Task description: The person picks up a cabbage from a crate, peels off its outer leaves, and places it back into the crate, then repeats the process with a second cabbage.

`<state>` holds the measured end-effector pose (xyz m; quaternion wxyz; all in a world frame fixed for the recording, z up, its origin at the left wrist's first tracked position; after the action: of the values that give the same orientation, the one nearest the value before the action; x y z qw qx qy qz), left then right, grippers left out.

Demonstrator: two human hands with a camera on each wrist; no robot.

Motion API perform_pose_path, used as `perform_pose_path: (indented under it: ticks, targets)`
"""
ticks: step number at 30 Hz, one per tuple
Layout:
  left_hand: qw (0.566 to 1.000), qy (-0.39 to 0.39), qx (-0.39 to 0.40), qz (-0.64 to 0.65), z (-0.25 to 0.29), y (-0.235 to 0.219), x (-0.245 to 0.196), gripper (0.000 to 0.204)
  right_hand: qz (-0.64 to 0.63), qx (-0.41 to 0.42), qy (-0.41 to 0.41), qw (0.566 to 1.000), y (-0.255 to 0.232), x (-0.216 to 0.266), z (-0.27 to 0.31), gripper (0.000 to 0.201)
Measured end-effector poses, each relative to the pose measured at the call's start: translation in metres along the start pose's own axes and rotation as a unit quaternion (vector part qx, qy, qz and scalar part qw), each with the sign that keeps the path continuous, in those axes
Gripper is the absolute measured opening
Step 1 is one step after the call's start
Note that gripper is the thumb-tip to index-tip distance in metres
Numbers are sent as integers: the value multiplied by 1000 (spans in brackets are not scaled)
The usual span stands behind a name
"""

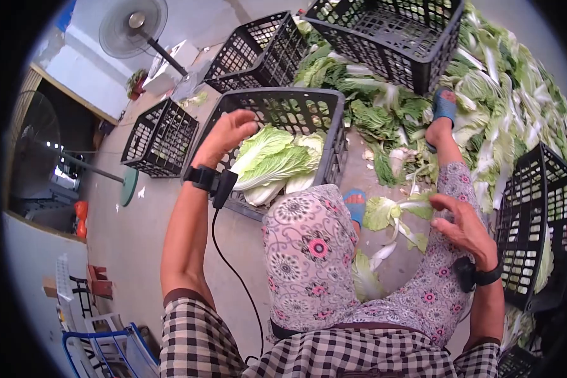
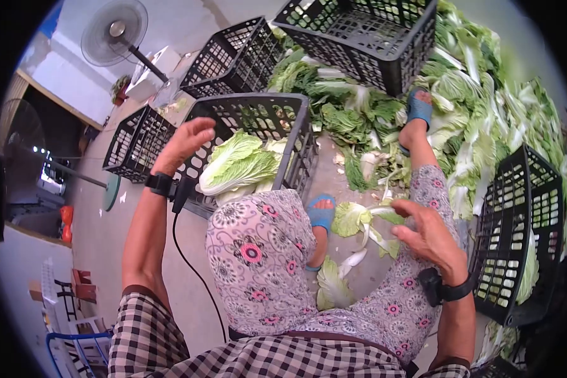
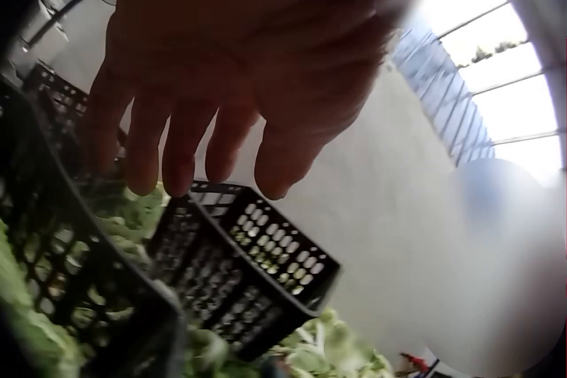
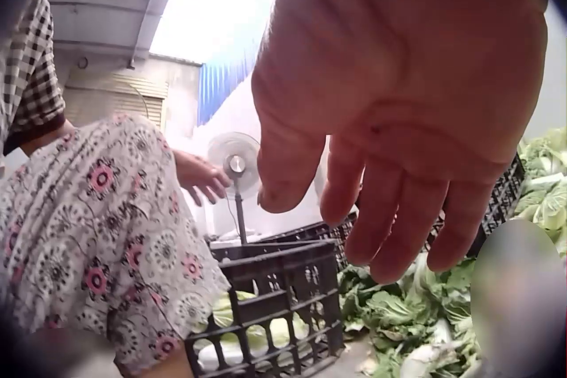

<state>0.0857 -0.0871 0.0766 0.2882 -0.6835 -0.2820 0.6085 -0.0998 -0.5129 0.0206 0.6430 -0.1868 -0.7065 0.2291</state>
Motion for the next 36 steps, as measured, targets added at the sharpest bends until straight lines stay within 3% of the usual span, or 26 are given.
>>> perform_pose_path:
  ticks: [2, 4, 7, 9, 12, 14, 16, 18, 19, 21, 23, 26, 27, 30, 31, 32, 34, 36]
  targets:
    - [999, -40, 3, -33, -9, 3, 78, 55, -4, -30, 60, 998, -8, -36, -1, 45]
    - [987, -36, -41, -153, -11, 0, 119, 58, -56, -65, 128, 988, -16, -59, 0, 47]
    - [959, -134, -4, -248, -16, 4, 177, 61, -127, -96, 203, 966, -23, -75, -1, 54]
    - [941, -226, 3, -254, -17, 6, 220, 67, -108, -94, 217, 966, -22, -73, -5, 56]
    - [903, -245, -28, -352, -16, 8, 289, 77, -85, -104, 201, 970, -18, -78, -9, 55]
    - [898, -254, 8, -360, -11, 21, 322, 86, -56, -105, 195, 974, -16, -74, -12, 53]
    - [895, -370, 25, -246, 7, 31, 333, 92, -38, -101, 185, 977, -14, -71, -15, 50]
    - [876, -432, 64, -206, 24, 32, 322, 93, -36, -100, 176, 979, -13, -69, -16, 50]
    - [890, -419, 27, -179, 25, 28, 322, 91, -44, -107, 178, 977, -12, -68, -17, 51]
    - [904, -399, 64, -137, 26, 37, 351, 92, -39, -106, 170, 979, -10, -69, -16, 51]
    - [922, -352, 84, -140, 21, 35, 345, 95, -25, -104, 154, 982, -12, -70, -16, 50]
    - [915, -398, 17, -71, 37, 26, 319, 93, 5, -103, 128, 986, -10, -76, -12, 47]
    - [906, -409, 13, -106, 37, 19, 314, 86, 8, -106, 121, 987, -10, -76, -11, 46]
    - [917, -392, 77, 6, 47, 32, 274, 85, 20, -105, 107, 989, -8, -75, -9, 43]
    - [932, -339, 117, 54, 48, 47, 257, 82, 26, -104, 103, 989, -8, -74, -10, 42]
    - [928, -329, 152, -85, 46, 51, 268, 72, 23, -103, 104, 989, -7, -73, -10, 41]
    - [931, -338, 133, -28, 51, 69, 267, 75, 19, -100, 110, 989, -7, -72, -9, 40]
    - [945, -307, 102, -49, 44, 67, 268, 85, 39, -103, 92, 990, -6, -73, -9, 40]
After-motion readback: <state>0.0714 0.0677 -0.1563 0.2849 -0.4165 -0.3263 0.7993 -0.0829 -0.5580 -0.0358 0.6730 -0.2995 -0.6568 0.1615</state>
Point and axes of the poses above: each hand's wrist, its own z-axis away from the middle knuckle, its own y-axis out of the palm, x = y × z, the point moved 9 cm from there along -z, towards the middle knuckle, and after that the axes turned 15 degrees about -x, right-handed, at the moved point
